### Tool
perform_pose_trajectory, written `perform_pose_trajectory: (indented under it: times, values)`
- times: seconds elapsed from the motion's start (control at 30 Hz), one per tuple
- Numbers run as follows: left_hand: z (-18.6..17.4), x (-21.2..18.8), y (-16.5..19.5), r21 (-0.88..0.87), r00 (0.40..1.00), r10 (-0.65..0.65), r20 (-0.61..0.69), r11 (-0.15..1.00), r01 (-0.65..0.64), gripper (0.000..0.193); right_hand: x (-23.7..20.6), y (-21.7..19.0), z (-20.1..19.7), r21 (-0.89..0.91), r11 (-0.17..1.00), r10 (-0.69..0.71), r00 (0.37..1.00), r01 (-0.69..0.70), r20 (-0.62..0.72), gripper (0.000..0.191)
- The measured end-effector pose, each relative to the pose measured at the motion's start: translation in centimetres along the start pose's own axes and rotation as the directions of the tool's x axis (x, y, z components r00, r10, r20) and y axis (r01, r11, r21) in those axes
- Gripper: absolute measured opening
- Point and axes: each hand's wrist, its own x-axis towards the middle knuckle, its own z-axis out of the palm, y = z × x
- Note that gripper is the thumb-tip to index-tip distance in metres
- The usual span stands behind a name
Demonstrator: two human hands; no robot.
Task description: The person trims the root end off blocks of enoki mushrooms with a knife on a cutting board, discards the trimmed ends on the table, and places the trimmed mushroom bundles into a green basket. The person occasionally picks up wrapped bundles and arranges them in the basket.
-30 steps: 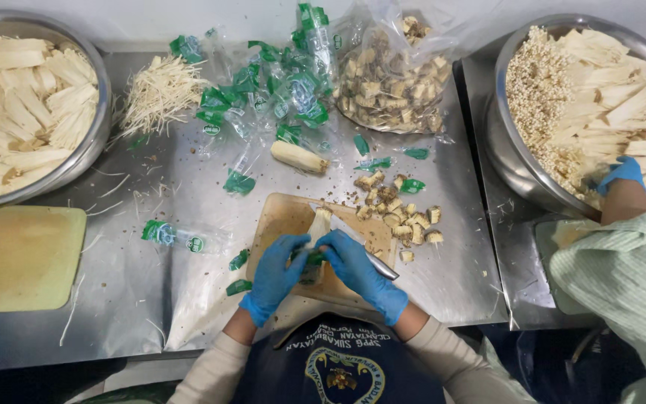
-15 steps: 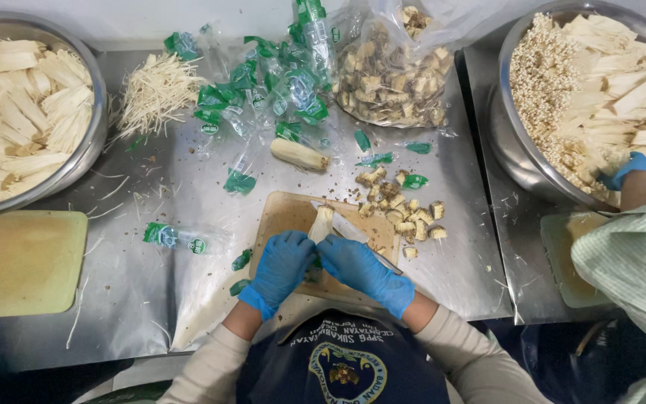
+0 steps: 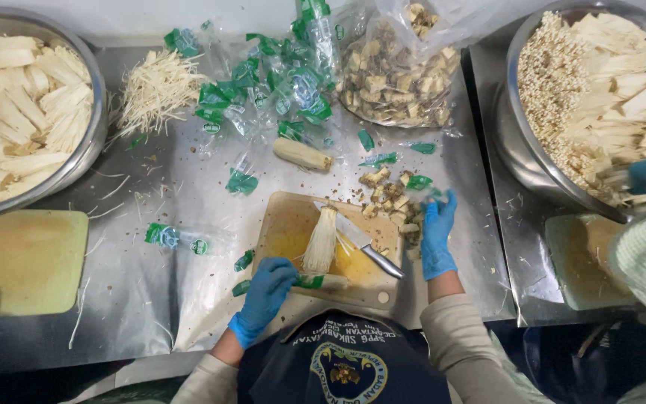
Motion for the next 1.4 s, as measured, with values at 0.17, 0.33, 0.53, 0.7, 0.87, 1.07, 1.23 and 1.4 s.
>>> perform_pose_trajectory:
  times: [0.17, 0.33, 0.53, 0.7, 0.87, 1.07, 1.23, 1.4]
  values:
    - [1.9, -0.5, -1.9, -0.341, 0.967, -0.248, -0.053, 0.915, 0.216, 0.016, -6.6, 0.5, 2.9, -0.382, 0.476, -0.457, 0.594, 0.792, 0.662, 0.035]
    - [4.3, 0.5, -3.3, -0.608, 0.872, -0.488, -0.048, 0.706, 0.362, 0.029, -13.5, 1.7, 7.0, -0.144, 0.738, -0.254, 0.468, 0.660, 0.847, 0.019]
    - [7.9, 1.3, -3.0, -0.894, 0.790, -0.609, -0.072, 0.391, 0.220, 0.022, -14.5, 1.6, 7.9, -0.276, 0.833, -0.127, 0.653, 0.479, 0.747, 0.032]
    - [7.2, 3.0, -0.6, -0.745, 0.857, -0.510, -0.079, 0.601, 0.289, 0.027, -14.1, 1.6, 7.9, -0.332, 0.765, -0.196, 0.690, 0.552, 0.697, 0.023]
    - [5.2, 4.3, 2.2, 0.378, 0.951, -0.308, 0.018, 0.883, 0.278, 0.011, -14.3, 2.0, 7.4, -0.356, 0.351, -0.303, 0.465, 0.866, 0.832, 0.017]
    - [5.1, 3.0, -0.6, 0.459, 0.936, -0.353, -0.006, 0.830, 0.316, 0.013, -11.0, 3.1, 6.3, -0.416, 0.358, -0.303, 0.526, 0.836, 0.795, 0.011]
    - [5.0, 1.8, -3.7, -0.695, 0.811, -0.585, 0.010, 0.579, 0.426, 0.022, -7.6, 1.9, 3.8, -0.532, 0.385, -0.480, 0.656, 0.754, 0.582, 0.056]
    - [6.3, 2.7, -2.9, -0.822, 0.767, -0.611, 0.196, 0.323, 0.468, 0.023, -12.8, 0.7, 6.7, -0.415, 0.455, -0.439, 0.604, 0.788, 0.665, 0.057]
